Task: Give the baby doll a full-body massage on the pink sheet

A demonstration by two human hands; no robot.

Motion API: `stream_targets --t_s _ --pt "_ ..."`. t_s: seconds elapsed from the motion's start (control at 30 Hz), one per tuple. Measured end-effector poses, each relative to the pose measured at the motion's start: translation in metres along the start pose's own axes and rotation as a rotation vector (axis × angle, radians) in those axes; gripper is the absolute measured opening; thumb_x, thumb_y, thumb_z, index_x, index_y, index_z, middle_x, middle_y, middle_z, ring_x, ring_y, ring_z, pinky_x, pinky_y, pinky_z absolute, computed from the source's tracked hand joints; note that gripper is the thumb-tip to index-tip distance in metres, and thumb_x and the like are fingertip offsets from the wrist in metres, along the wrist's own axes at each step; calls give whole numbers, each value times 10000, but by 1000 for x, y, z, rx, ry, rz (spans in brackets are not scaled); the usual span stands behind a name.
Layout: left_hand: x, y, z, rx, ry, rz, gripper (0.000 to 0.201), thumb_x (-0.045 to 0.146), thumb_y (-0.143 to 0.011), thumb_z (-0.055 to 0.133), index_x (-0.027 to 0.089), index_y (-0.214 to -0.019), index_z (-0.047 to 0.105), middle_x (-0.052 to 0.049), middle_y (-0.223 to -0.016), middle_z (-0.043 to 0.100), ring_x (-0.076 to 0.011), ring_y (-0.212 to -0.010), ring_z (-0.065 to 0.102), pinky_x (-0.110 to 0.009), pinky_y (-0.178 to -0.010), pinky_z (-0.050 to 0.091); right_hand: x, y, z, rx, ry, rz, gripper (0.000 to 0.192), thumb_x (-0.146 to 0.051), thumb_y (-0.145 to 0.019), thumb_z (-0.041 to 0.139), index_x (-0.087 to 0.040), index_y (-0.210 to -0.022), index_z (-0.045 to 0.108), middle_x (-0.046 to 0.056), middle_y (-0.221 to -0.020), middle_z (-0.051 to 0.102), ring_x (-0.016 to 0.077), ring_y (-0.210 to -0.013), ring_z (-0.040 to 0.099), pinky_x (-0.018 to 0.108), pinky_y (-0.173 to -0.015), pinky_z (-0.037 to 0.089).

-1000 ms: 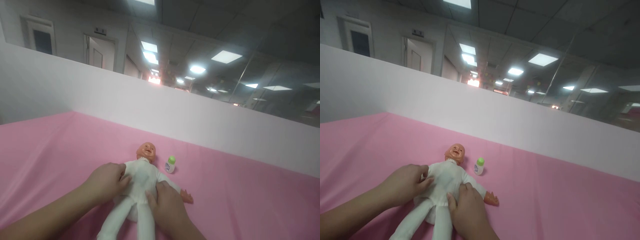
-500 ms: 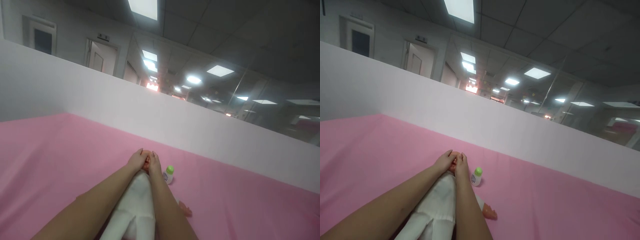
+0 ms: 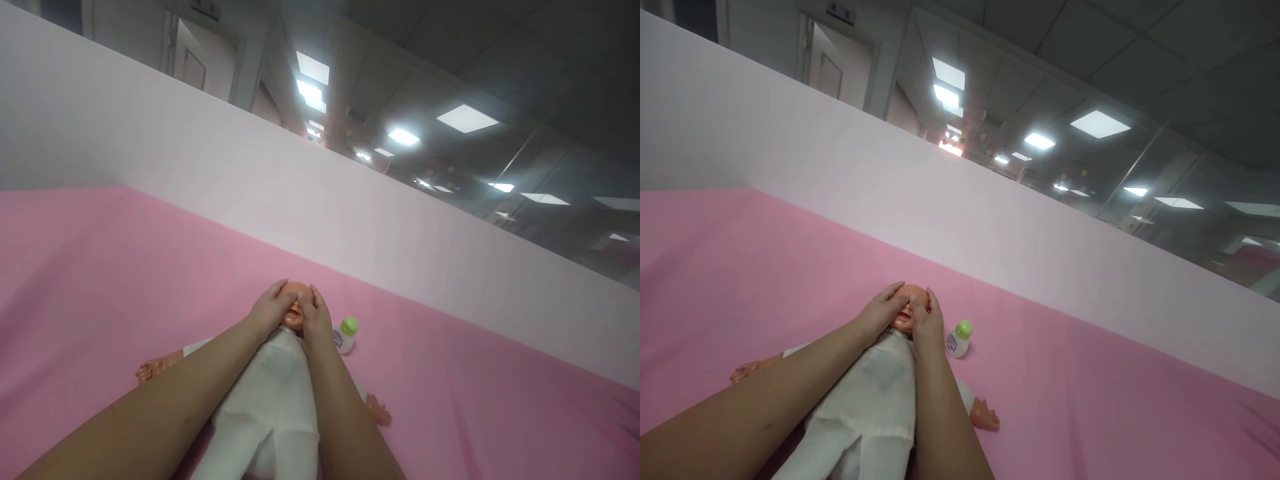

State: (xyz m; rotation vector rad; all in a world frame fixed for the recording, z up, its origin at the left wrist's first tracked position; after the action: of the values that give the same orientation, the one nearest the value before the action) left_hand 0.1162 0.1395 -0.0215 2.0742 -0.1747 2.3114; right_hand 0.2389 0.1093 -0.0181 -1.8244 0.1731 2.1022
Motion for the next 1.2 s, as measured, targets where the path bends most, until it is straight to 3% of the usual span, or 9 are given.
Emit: stream_targets --t_s 0.13,0.37,0.6,0.9,1.2 --pt "-2 -2 -1 13 45 -24 596 357 -891 645 209 -1459 544 -108 -1419 639 -275 -1282 613 -352 -1100 447 3 -1 0 25 -51 12 740 -482 -778 765 -248 -1441 533 64 -1467 585 273 -1296 599 362 -1016 543" --pt "-2 -2 1 43 176 -60 524 357 -883 639 251 -1395 613 -84 -1418 641 -283 -1303 595 -366 -1095 459 4 0 -4 -15 -254 78 733 -436 -767 795 -272 -1436 548 72 -1353 674 280 -1203 665 446 -1011 557" --pt "8 5 1 -7 316 -85 530 362 -913 583 228 -1427 572 -109 -1409 636 -264 -1224 649 -356 -1004 536 1 6 -12 -63 -380 122 662 -322 -700 801 -298 -1338 624 59 -1310 698 283 -1151 686 501 -996 560" --pt "16 10 -2 -45 339 -102 639 259 -741 774 190 -1351 599 -146 -1219 709 -275 -1008 725 -368 -879 584 -4 4 -2 -13 -266 33 664 -313 -632 871 -256 -1242 616 41 -1163 718 255 -1072 697 386 -911 593" --pt "10 4 1 -48 320 -104 581 292 -742 788 195 -1297 648 -131 -1164 735 -274 -991 730 -374 -892 573 -4 0 -7 106 -92 9 686 -341 -580 914 -242 -1184 602 66 -1238 668 259 -1073 686 376 -880 594"
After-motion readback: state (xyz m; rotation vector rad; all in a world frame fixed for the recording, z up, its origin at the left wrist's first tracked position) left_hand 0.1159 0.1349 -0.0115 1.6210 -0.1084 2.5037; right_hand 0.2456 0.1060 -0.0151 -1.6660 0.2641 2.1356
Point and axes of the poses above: each hand's wrist, its own y-axis away from the middle knuckle, its own z-axis out of the palm, x = y × z, the point moved 1 cm from there along -y, towards the middle knuckle
